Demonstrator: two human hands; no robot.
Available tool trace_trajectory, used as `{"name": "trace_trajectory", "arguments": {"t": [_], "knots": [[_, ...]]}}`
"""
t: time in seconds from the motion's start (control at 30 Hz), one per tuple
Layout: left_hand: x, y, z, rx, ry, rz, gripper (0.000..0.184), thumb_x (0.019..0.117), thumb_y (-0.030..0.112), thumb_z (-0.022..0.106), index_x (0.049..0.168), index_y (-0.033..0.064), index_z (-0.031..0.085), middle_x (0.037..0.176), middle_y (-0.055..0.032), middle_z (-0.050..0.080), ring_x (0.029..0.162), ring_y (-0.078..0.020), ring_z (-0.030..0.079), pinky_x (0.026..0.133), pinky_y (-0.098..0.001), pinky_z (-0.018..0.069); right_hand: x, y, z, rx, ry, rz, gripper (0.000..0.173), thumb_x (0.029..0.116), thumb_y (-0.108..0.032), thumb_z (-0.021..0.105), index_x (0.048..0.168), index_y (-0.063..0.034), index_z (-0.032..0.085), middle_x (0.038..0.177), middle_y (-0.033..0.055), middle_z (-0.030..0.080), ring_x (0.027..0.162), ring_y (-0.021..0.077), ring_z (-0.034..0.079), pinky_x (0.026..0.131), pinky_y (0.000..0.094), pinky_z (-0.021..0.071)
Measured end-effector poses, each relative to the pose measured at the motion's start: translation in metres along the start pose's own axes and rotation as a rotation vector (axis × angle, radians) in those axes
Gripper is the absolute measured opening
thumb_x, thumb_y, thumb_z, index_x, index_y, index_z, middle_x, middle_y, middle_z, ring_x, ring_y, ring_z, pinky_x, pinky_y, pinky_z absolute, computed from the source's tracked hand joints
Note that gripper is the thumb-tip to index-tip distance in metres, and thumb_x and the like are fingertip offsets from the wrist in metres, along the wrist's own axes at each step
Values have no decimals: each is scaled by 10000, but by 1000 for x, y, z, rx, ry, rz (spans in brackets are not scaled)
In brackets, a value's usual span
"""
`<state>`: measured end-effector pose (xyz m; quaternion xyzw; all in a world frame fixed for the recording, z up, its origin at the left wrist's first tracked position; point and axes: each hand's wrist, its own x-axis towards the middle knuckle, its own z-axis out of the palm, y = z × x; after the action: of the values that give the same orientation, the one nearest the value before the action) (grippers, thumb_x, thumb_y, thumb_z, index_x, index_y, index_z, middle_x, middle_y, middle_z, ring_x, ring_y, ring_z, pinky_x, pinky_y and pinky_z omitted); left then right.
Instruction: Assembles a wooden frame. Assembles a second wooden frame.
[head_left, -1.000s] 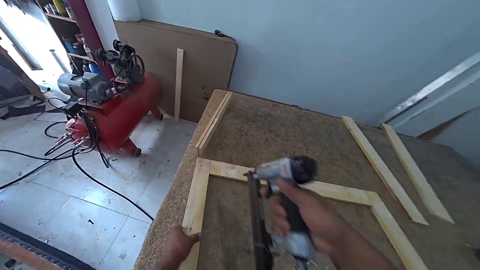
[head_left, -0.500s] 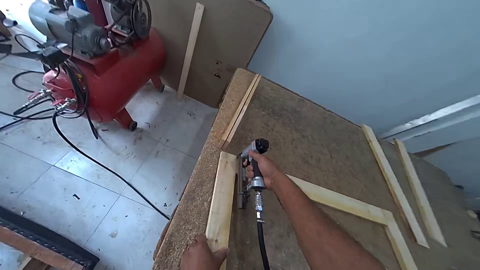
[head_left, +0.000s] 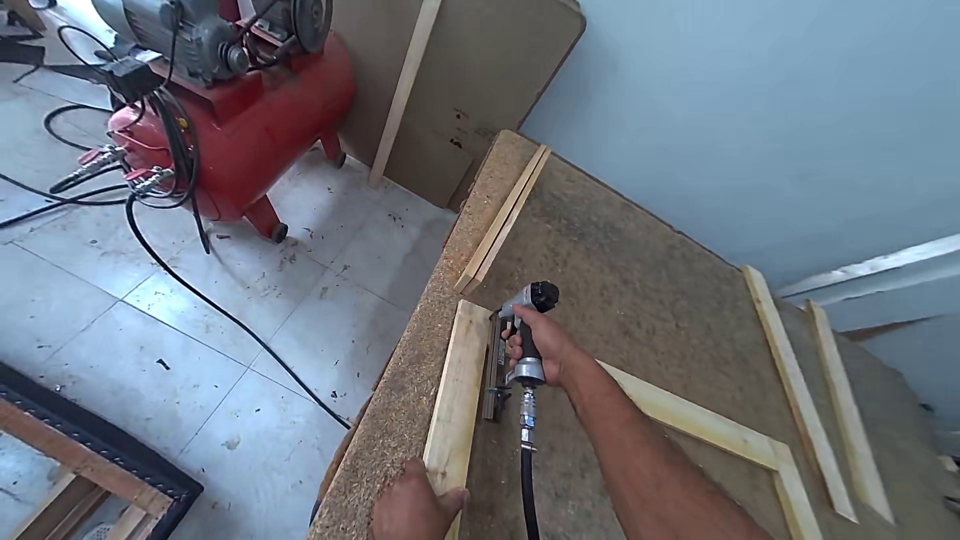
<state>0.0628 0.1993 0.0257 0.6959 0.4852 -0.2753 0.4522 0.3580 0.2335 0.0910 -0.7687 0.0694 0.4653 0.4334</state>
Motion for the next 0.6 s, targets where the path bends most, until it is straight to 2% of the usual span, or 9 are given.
{"name": "trace_trajectory", "arguments": {"t": [0.13,0.6], "knots": [[-1,-1,0,3,0,15,951,737,846,638,1335,111,566,1062,-133,755,1020,-331,737,866,-552,583,-9,6,2,16,10,23,510,1018,-602,484,934,-107,571,600,5,472,459,135,503,482,329,532],[0,-4,-1,-25,5,33,949,740,841,640,1338,107,568,1078,-135,753,1029,-336,732,881,-563,577,-26,21,6,25,0,25,536,1027,-602,484,950,-78,566,603,28,480,457,158,509,494,363,553]]}}
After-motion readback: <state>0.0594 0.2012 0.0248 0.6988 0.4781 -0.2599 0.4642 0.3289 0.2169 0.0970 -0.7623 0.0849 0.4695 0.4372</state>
